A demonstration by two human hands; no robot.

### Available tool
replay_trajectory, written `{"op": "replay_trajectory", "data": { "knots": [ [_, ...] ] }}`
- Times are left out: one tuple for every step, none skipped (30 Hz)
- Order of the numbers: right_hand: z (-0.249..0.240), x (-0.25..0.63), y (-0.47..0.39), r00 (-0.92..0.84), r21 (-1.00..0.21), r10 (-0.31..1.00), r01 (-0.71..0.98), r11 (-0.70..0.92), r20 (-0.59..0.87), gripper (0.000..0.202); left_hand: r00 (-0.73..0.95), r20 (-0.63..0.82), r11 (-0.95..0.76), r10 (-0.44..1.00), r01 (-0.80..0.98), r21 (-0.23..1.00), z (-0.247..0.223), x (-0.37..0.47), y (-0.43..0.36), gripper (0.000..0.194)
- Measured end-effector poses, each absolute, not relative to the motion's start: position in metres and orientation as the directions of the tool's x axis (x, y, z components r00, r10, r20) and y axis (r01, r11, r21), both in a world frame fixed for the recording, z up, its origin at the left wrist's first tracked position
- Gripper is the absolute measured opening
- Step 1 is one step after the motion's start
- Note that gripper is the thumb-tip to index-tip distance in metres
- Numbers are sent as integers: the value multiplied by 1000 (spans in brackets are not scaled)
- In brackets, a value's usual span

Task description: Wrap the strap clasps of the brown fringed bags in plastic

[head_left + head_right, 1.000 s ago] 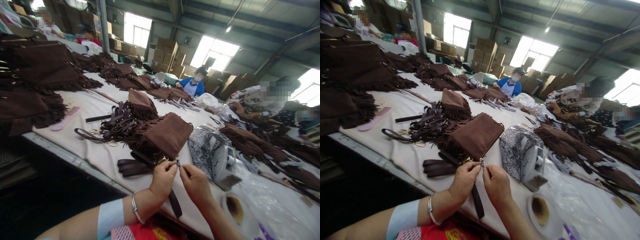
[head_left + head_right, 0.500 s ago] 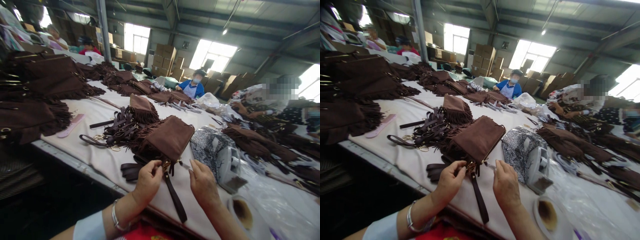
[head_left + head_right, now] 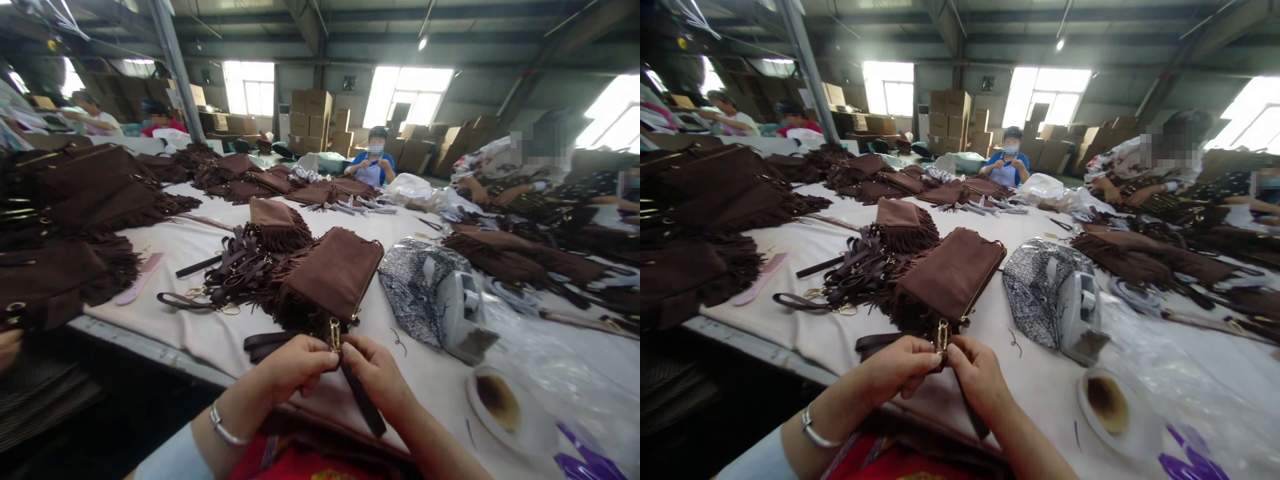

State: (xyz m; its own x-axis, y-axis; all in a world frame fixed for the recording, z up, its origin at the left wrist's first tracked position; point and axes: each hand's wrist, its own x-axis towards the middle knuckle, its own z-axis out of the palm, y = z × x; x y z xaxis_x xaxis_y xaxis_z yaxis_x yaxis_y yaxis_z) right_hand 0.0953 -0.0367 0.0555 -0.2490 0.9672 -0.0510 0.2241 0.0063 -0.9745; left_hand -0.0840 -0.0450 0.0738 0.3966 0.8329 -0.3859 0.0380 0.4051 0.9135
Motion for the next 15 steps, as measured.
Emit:
{"op": "replay_trajectory", "data": {
  "knots": [
    [57,94,-38,-286,-986,954,159,-47,-92,31,438,-408,431,801,51,901,77,-85,-48,24],
    [58,93,-39,-321,-989,937,99,-109,-135,33,470,-408,415,783,94,905,80,-84,-53,23],
    [59,91,-41,-349,-984,921,45,-169,-175,33,499,-386,357,775,157,921,83,-83,-58,20],
    [60,89,-43,-365,-975,907,2,-223,-208,31,539,-350,266,766,229,936,86,-81,-64,16],
    [61,88,-44,-369,-964,900,-31,-264,-234,29,590,-302,151,749,291,945,90,-79,-69,13],
    [62,87,-46,-357,-955,899,-61,-292,-252,26,642,-245,23,727,334,942,95,-78,-74,11],
    [63,87,-47,-337,-947,905,-93,-308,-261,24,680,-183,-105,710,359,927,100,-77,-76,13],
    [64,89,-48,-321,-940,910,-129,-317,-263,23,696,-115,-226,709,379,897,105,-76,-76,15],
    [65,92,-49,-315,-928,910,-166,-333,-270,24,680,-37,-334,732,406,850,111,-76,-73,17],
    [66,96,-51,-316,-912,904,-196,-360,-288,26,634,51,-424,772,454,784,116,-76,-67,18],
    [67,101,-53,-324,-895,893,-216,-391,-312,30,566,146,-490,811,522,699,119,-76,-59,19],
    [67,107,-55,-337,-880,880,-224,-419,-334,32,500,232,-527,834,600,602,121,-76,-51,19],
    [67,113,-58,-353,-871,869,-221,-438,-347,33,454,302,-545,838,672,501,121,-76,-41,19],
    [66,119,-62,-365,-868,862,-216,-446,-352,32,440,345,-554,829,730,399,119,-76,-32,23],
    [66,125,-66,-375,-868,858,-214,-448,-350,31,457,363,-566,812,768,300,116,-75,-24,30]
  ]
}}
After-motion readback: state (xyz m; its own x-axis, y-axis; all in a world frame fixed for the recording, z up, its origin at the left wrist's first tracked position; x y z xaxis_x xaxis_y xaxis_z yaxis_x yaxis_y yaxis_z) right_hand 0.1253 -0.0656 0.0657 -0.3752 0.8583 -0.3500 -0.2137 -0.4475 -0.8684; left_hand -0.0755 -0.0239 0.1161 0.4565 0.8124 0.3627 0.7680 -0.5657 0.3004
